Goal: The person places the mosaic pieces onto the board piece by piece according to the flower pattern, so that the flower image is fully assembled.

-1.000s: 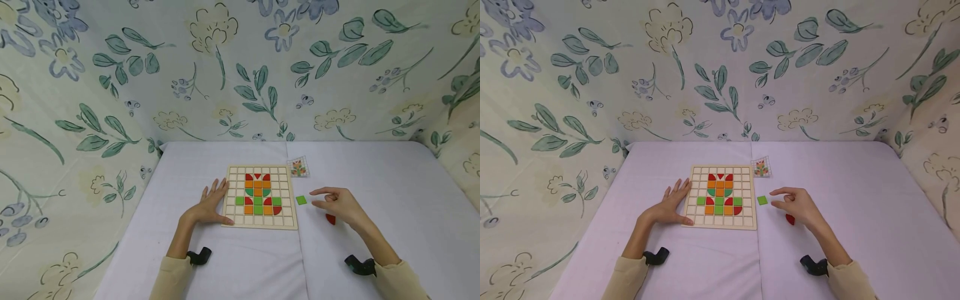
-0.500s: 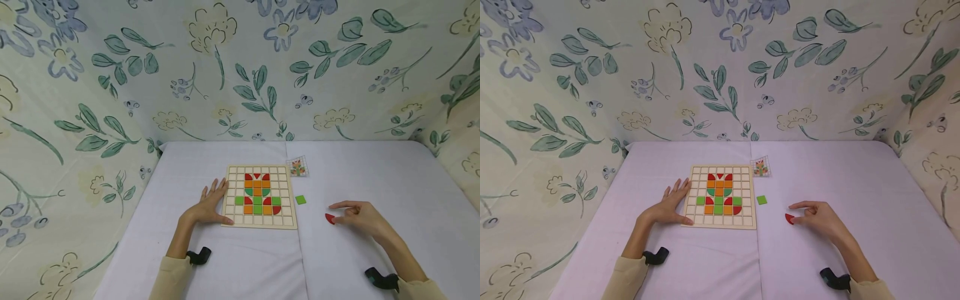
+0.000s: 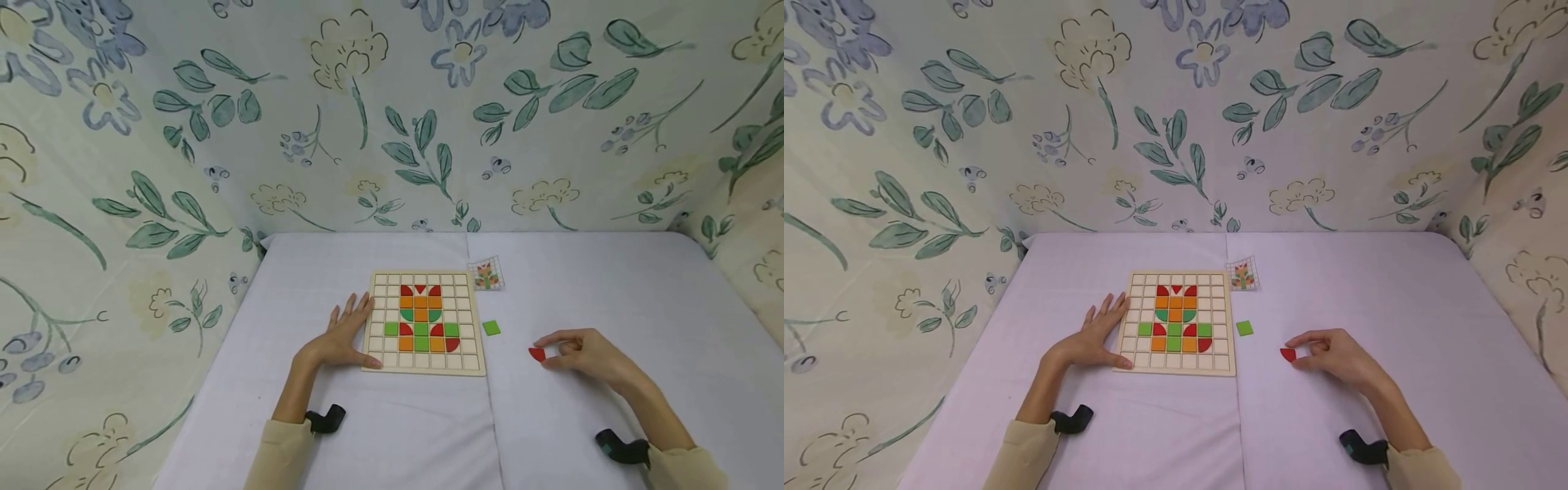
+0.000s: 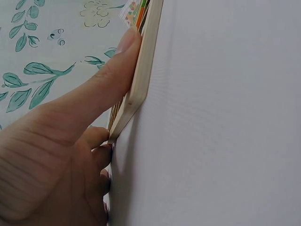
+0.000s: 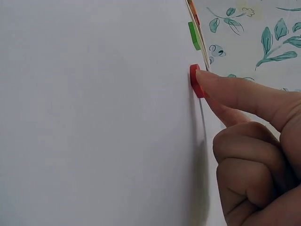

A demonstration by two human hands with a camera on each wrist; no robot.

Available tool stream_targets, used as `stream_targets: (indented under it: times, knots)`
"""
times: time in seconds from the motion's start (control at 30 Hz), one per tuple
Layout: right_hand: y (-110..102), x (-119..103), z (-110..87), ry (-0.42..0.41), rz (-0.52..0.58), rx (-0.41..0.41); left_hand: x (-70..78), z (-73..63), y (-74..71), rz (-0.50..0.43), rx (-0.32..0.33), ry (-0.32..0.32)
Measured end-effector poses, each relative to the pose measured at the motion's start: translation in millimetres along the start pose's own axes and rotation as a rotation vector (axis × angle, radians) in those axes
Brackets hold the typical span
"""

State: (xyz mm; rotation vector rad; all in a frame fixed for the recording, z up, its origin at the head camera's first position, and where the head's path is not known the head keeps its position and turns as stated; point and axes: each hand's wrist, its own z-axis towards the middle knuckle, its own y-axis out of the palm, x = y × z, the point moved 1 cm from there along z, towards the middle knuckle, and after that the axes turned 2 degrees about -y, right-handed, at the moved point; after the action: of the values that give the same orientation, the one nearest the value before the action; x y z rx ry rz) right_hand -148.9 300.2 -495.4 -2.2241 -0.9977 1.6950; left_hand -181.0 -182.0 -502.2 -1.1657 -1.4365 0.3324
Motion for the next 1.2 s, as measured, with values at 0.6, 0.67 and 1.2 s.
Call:
stream_targets:
  times: [0.6,0.67,1.2]
  knots:
    - [2,-2,4.3,-0.002,-0.012,0.029,-1.8,0.8,0.1,0.014,-0.010,-0.015]
    - [2,-2,4.1,0.003,-0.003,0.035,-2.5,0.9,0.8,0.021,-0.016,-0.020]
    - [8,-2,3.4,0.024,0.017,0.053,-0.5,0.5,1.2,0.004,0.004,-0.014]
